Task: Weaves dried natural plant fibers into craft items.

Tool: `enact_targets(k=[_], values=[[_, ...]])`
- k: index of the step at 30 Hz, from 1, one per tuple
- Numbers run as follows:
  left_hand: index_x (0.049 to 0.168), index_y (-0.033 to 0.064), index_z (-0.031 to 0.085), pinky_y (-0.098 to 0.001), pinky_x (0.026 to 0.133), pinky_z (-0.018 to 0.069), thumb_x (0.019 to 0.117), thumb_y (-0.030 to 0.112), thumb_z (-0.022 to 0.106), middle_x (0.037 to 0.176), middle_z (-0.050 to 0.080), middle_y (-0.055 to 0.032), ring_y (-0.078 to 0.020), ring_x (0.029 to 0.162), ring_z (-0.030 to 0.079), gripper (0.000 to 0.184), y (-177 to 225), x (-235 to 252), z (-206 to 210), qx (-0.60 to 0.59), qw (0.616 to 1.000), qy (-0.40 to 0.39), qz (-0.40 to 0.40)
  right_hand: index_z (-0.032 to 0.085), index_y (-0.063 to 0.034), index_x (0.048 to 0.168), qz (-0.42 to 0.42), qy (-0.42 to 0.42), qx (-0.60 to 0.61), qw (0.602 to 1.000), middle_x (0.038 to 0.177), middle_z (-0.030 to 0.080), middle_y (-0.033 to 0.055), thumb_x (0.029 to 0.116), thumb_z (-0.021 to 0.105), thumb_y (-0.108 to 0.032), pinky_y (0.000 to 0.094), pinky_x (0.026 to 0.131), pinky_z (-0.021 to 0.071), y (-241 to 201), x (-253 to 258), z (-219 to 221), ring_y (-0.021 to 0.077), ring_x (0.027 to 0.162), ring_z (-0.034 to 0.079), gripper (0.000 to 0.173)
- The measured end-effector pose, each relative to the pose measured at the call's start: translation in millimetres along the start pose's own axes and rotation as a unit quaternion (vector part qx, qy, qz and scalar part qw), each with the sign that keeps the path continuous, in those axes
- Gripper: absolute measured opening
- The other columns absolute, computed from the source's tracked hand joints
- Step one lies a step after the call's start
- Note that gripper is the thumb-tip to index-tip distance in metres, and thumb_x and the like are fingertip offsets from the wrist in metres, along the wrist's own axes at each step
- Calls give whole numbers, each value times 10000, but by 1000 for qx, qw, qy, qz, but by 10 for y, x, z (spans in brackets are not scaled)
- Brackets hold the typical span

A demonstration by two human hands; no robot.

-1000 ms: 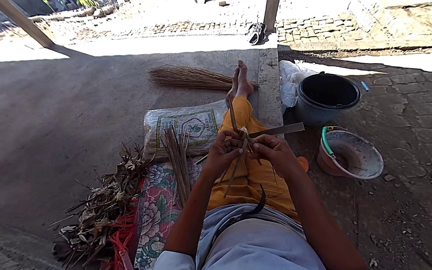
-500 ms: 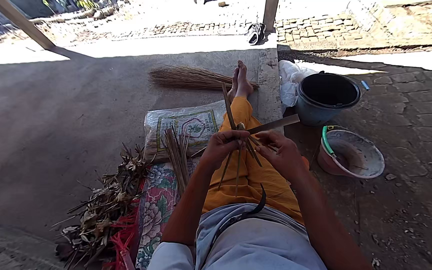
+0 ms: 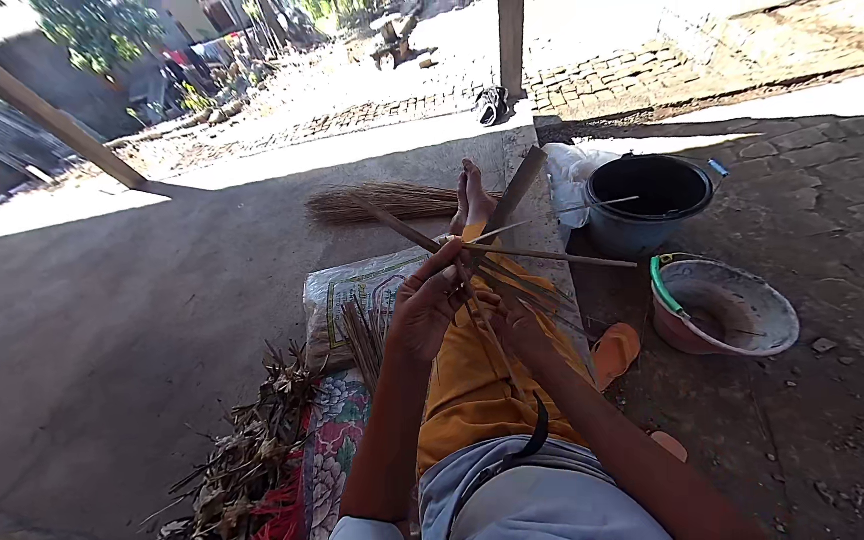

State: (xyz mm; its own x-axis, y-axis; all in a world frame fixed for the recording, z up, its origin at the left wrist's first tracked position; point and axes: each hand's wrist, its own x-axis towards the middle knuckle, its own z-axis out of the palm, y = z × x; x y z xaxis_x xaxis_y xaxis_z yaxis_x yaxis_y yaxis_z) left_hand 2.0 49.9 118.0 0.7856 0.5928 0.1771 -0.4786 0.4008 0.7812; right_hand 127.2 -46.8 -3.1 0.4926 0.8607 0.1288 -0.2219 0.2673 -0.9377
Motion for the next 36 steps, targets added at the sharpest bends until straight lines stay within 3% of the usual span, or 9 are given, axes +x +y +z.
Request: enact_targets(k=[3, 6, 10, 13, 17, 22, 29, 33, 36], values=[[1286, 58, 694, -293, 805, 601, 1019, 38, 527, 1181, 705, -99, -136, 887, 701, 316, -86, -8, -39, 12, 1000, 16, -16, 635, -52, 1263, -104, 90, 59, 989, 1140, 685, 18, 947, 683, -91, 284, 900, 559, -45, 14, -14, 87, 950, 658, 322], [1259, 46, 704, -314, 830, 592, 1024, 11, 494, 1171, 704, -101, -144, 884, 694, 317, -188, -11, -15, 11, 999, 30, -38, 712, -73, 1105, -137, 158, 93, 973, 954, 725, -15, 886, 711, 8, 275, 835, 585, -165, 16, -46, 75, 836, 677, 233], [1263, 17, 692, -304, 840, 591, 1013, -30, 496, 1172, 709, -115, -145, 891, 704, 321, -324, -28, 60, 38, 997, 38, -62, 745, -53, 1035, -195, 215, 47, 956, 892, 742, -2, 911, 702, 18, 256, 734, 595, -295, 9, -105, 72, 746, 680, 149], [1253, -5, 695, -289, 841, 586, 994, -61, 524, 1154, 718, -119, -138, 890, 704, 315, -409, -17, 95, 67, 995, 50, -56, 733, -86, 967, -226, 239, 14, 944, 849, 722, -42, 905, 704, 17, 227, 699, 582, -371, -3, -140, 41, 716, 662, 123], [1236, -5, 704, -287, 845, 581, 984, -64, 546, 1139, 719, -103, -128, 888, 693, 303, -486, -18, 121, 103, 992, 48, -54, 708, -86, 1075, -235, 249, 10, 939, 899, 727, -41, 905, 719, 3, 220, 668, 586, -505, -20, -163, 47, 704, 662, 192], [1196, 2, 726, -275, 853, 573, 968, -40, 595, 1096, 738, -85, -114, 898, 694, 266, -564, -10, 150, 154, 986, 53, -33, 700, -63, 1033, -244, 266, -52, 931, 871, 696, -46, 928, 668, 13, 215, 634, 573, -562, 3, -201, 35, 686, 643, 133], [1038, 30, 770, -176, 632, 514, 935, 2, 695, 879, 733, -19, -29, 679, 611, 131, -703, 191, 130, 207, 966, 127, 85, 677, -68, 1007, -251, 138, -86, 954, 902, 721, -19, 904, 652, 20, 250, 655, 610, -560, -140, -173, 73, 696, 684, 138], [1036, 40, 769, -201, 665, 538, 934, 39, 718, 879, 725, -25, -55, 720, 635, 114, -767, 219, 144, 256, 953, 132, 98, 708, -94, 1013, -281, 52, -77, 955, 1057, 728, 29, 910, 695, -31, 285, 736, 625, -585, -149, -205, 126, 824, 712, 122], [1032, 38, 768, -211, 624, 536, 926, 45, 733, 850, 720, -34, -68, 678, 632, 111, -784, 226, 160, 315, 934, 128, 112, 725, -78, 1026, -327, 8, -114, 938, 1082, 725, 27, 914, 746, -85, 274, 869, 596, -561, -111, -265, 122, 982, 696, 114]])
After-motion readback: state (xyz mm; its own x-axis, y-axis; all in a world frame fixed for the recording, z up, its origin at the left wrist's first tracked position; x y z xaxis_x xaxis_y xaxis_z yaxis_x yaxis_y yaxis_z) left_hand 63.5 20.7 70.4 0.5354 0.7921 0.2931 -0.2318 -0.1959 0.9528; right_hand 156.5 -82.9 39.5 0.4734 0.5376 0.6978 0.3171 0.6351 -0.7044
